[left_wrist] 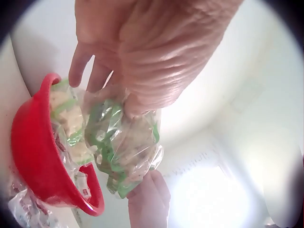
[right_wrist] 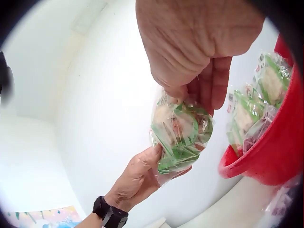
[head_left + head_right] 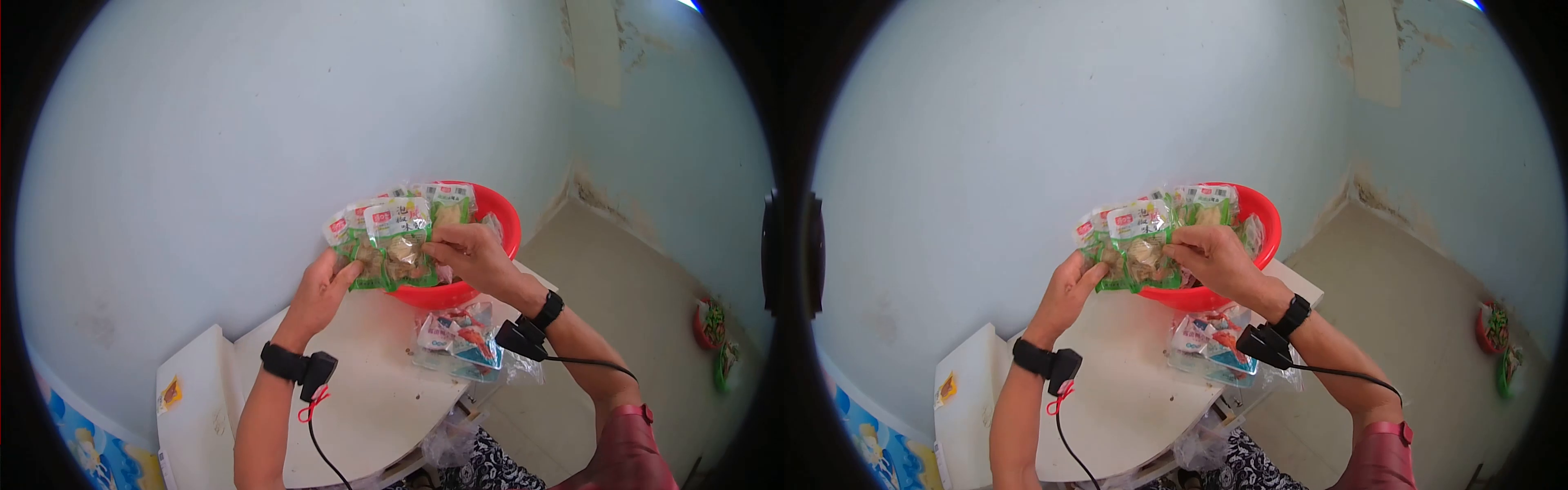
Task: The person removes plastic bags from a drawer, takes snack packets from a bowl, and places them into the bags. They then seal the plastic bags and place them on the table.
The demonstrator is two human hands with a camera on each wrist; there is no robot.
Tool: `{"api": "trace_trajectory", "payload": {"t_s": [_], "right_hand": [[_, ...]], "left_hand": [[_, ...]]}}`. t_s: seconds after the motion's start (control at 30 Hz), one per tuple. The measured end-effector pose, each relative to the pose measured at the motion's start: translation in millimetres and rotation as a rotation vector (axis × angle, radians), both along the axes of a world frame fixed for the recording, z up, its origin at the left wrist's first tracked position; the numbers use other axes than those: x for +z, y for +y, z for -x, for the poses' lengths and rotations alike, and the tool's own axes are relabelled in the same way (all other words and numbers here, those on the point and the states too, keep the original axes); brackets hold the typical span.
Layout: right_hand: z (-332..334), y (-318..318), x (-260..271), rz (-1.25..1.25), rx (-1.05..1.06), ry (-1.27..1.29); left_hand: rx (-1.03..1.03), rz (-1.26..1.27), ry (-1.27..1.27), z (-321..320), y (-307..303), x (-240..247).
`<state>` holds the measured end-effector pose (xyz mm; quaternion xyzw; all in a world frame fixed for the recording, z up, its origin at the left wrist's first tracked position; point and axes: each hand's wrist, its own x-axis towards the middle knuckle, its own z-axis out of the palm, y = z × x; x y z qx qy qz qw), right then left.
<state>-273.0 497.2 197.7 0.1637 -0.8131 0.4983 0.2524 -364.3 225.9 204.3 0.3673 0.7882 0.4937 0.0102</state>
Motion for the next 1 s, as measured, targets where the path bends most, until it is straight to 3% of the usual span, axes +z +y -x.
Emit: {"api": "trace_trajectory", "payload": {"t_s": [0.1,0.3,0.4,0.5,0.57,0.6,0.87,0.9,1.0], "right_hand": [[31.5,9.8,-17.1,-0.077,-0.082,0.023],[80.4,27.1,-46.0,-0.192,-0.147,-0.04],[91.2,26.0,-54.4,-0.206,-0.137,-0.161],[97.0,25.5,-52.8,-0.256,-0.136,-0.251],[94.6,29.3,-42.4,-0.259,-0.101,-0.381],[93.5,28.8,-42.9,-0.283,-0.107,-0.362],[75.0,9.7,-57.2,-0.582,-0.204,-0.24],[72.7,9.9,-57.1,-0.639,-0.222,-0.22],[64.8,9.8,-54.1,-0.735,-0.245,-0.201]], "left_hand": [[-0.095,-0.193,-0.032,42.8,20.5,-30.3],[-0.044,-0.252,-0.075,97.4,43.9,-76.4],[0.229,0.159,0.008,100.8,38.4,-80.5],[0.299,0.137,0.021,96.1,37.7,-82.1],[0.386,0.222,0.257,82.5,41.4,-73.5],[0.429,0.262,0.378,78.0,42.8,-70.0],[0.575,0.544,0.629,75.3,57.0,-63.7],[0.581,0.552,0.64,74.5,57.9,-66.6],[0.505,0.244,0.515,70.2,47.5,-74.3]]}}
